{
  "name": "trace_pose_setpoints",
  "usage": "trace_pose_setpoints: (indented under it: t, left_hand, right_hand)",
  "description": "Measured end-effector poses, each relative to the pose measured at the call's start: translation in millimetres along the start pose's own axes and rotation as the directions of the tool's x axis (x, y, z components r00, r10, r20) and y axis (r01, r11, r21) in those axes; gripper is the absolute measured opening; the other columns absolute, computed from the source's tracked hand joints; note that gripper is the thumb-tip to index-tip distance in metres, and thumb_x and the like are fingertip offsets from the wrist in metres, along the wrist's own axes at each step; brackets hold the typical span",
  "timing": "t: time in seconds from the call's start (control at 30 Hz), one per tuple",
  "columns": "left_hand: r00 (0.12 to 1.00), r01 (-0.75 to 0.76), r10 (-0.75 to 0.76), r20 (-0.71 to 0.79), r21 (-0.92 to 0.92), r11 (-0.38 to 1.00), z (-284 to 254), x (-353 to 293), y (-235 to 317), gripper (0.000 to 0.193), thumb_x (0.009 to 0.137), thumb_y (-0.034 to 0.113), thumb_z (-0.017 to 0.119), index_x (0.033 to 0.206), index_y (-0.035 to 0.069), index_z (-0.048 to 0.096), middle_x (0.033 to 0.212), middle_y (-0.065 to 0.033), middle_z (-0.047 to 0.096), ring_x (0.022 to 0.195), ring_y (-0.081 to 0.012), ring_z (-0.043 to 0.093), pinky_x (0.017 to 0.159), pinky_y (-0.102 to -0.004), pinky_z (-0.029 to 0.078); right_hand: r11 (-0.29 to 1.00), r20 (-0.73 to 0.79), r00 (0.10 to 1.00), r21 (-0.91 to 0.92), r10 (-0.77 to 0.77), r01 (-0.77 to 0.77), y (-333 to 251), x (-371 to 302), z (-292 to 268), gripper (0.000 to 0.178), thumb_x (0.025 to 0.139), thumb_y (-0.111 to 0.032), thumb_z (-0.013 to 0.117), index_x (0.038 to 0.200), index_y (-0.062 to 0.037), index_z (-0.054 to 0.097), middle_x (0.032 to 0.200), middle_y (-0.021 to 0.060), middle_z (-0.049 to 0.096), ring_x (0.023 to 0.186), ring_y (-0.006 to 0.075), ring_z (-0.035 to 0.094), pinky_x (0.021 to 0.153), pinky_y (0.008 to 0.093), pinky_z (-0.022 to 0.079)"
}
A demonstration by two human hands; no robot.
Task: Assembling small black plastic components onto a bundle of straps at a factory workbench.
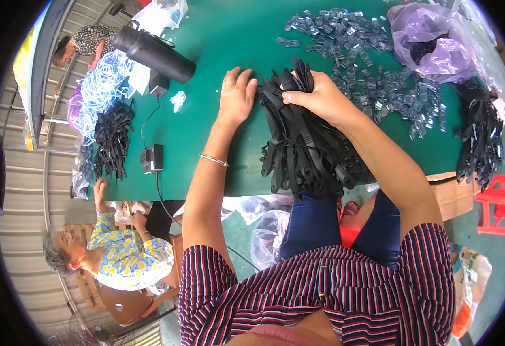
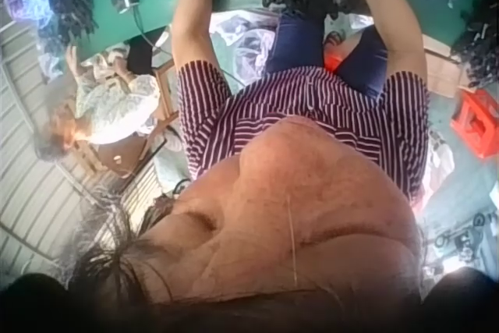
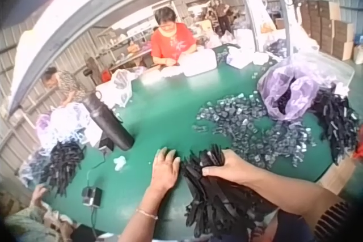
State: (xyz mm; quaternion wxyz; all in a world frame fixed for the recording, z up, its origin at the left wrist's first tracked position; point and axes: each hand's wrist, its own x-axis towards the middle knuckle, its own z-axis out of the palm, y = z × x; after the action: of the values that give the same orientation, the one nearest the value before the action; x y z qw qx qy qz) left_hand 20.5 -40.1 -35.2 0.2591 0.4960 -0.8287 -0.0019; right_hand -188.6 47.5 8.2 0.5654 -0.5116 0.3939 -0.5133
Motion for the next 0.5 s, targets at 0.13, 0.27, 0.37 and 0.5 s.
trace_pose_setpoints:
  t: [0.13,0.27,0.37,0.5]
  left_hand:
    - [0.986,-0.007,-0.037,-0.164,-0.262,0.965,-15,11,-21,0.024,0.086,0.02,0.051,0.101,0.005,0.061,0.104,-0.0173,0.057,0.101,-0.0322,0.05,0.09,-0.0411,0.038]
    - [0.986,0.14,-0.167,-0.016,-0.473,0.87,-46,11,-11,0.014,0.078,0.01,0.061,0.09,0.003,0.064,0.093,-0.0127,0.06,0.092,-0.0234,0.056,0.079,-0.0319,0.046]
    - [0.985,0.112,-0.022,0.169,-0.541,0.834,-55,2,-5,0.015,0.072,0.005,0.066,0.087,0.003,0.065,0.086,-0.0092,0.059,0.088,-0.0202,0.056,0.075,-0.0295,0.046]
    - [0.974,-0.062,0.126,0.186,-0.317,0.946,-56,-6,2,0.018,0.065,0.008,0.069,0.083,0.01,0.067,0.083,-0.0054,0.06,0.081,-0.0239,0.055,0.07,-0.035,0.045]
  right_hand:
    - [0.999,0.014,1.0,0.045,0.026,-0.027,2,2,1,0.02,0.076,-0.009,0.066,0.091,0.0011,0.058,0.08,0.0055,0.06,0.073,0.0133,0.058,0.069,0.0263,0.047]
    - [1.0,0.016,1.0,0.012,0.012,-0.012,3,2,0,0.026,0.076,-0.015,0.066,0.096,0.0004,0.057,0.081,0.0069,0.059,0.073,0.0146,0.057,0.066,0.0274,0.047]
    - [0.999,0.009,0.999,-0.002,0.047,-0.047,-2,0,2,0.029,0.076,-0.015,0.066,0.098,0.0006,0.055,0.081,0.0065,0.057,0.071,0.015,0.057,0.066,0.0278,0.047]
    - [0.994,-0.026,0.998,0.098,0.056,-0.053,-4,-2,6,0.027,0.076,-0.01,0.068,0.096,0.0014,0.054,0.079,0.0044,0.057,0.068,0.0133,0.057,0.061,0.0274,0.048]
